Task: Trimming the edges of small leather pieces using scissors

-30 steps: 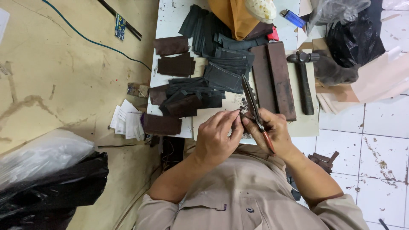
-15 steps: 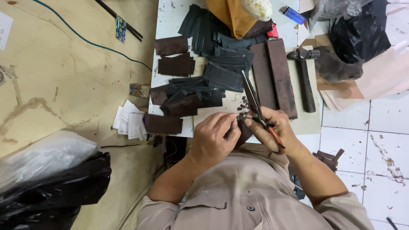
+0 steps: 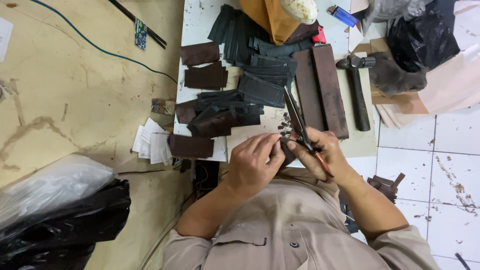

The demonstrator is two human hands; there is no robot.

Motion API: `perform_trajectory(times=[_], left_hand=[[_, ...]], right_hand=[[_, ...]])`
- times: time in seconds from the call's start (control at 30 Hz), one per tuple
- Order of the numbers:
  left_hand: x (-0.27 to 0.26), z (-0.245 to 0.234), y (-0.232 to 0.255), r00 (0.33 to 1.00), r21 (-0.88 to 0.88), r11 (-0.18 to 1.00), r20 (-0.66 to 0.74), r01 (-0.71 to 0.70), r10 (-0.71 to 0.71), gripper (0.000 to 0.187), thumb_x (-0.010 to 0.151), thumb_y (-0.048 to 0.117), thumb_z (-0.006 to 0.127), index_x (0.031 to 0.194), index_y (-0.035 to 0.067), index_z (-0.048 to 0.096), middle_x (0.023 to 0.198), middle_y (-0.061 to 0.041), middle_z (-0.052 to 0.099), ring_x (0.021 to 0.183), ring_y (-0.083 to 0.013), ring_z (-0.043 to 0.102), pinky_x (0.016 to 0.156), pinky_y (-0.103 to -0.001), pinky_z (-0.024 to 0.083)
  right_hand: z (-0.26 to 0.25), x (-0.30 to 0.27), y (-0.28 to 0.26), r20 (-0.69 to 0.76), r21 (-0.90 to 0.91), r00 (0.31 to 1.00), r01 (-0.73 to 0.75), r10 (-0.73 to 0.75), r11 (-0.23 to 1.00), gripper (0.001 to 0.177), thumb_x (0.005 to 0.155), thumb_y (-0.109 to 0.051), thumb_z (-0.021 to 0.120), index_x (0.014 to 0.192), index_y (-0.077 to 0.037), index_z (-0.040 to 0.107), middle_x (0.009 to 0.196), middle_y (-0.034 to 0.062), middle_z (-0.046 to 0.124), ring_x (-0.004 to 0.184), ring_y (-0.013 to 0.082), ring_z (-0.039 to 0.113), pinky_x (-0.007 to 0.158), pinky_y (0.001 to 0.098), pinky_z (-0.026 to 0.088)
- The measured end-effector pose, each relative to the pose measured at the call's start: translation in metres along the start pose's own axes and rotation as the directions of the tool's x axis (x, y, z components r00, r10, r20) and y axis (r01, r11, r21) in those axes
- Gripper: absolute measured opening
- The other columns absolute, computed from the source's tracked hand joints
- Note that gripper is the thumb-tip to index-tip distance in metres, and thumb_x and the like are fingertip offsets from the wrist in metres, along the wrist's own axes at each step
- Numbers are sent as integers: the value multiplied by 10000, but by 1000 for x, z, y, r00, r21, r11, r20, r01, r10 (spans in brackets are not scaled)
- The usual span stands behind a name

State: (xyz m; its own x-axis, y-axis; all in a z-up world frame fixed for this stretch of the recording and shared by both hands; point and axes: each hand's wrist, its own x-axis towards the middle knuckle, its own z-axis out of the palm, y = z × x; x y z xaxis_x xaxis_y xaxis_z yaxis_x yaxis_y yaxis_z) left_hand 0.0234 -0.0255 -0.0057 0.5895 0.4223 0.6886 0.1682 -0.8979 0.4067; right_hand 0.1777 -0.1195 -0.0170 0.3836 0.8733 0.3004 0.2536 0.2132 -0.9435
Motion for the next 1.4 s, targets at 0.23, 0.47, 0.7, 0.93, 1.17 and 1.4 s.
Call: perform_trajectory(times=[0.23,0.47,0.7,0.93,1.17,1.4], left_hand=[[19,-26,1,884,-586,663,324,466,-336,97,894,4,736,982,-36,745,775,-176,737,767,-289,772,624,-340,590],[6,-27,-2,735,-473,562,411,678,-539,160,901,122,766,1000,-3,782,938,-71,798,806,-54,701,731,-185,611],[16,-27,6,801,-482,640,374,599,-468,88,939,96,733,955,18,769,825,-9,758,699,-37,627,631,-189,549],[24,-30,8,870,-472,733,305,491,-387,62,959,60,692,918,29,726,793,-23,718,683,-85,622,639,-228,553],[25,-27,9,908,-477,776,277,414,-314,33,942,14,706,959,-3,728,826,-75,722,707,-140,659,648,-253,564],[26,-27,5,944,-517,797,258,314,-205,40,943,-32,709,982,-23,701,795,-88,679,663,-165,613,621,-275,531]], right_hand=[[-24,-4,5,11,293,995,-102,103,951,8,877,54,710,878,47,715,411,33,512,357,51,487,388,186,420],[-98,-32,16,354,-673,884,468,-307,573,536,937,-502,641,1246,-66,689,855,61,668,702,210,648,557,339,540],[-112,-30,-8,494,-794,804,572,-332,206,512,943,-520,693,1181,-70,750,846,67,655,783,238,669,831,400,623],[-117,-24,-7,539,-767,778,612,-323,196,505,938,-487,732,1219,-67,727,815,42,640,752,238,668,792,399,634],[-117,-24,-5,532,-756,779,613,-331,228,541,933,-514,714,1227,-60,722,821,63,659,780,241,688,815,412,646],[-124,-26,15,596,-702,704,690,-386,175,631,936,-507,734,1329,-21,649,835,106,604,804,252,653,765,417,637]])
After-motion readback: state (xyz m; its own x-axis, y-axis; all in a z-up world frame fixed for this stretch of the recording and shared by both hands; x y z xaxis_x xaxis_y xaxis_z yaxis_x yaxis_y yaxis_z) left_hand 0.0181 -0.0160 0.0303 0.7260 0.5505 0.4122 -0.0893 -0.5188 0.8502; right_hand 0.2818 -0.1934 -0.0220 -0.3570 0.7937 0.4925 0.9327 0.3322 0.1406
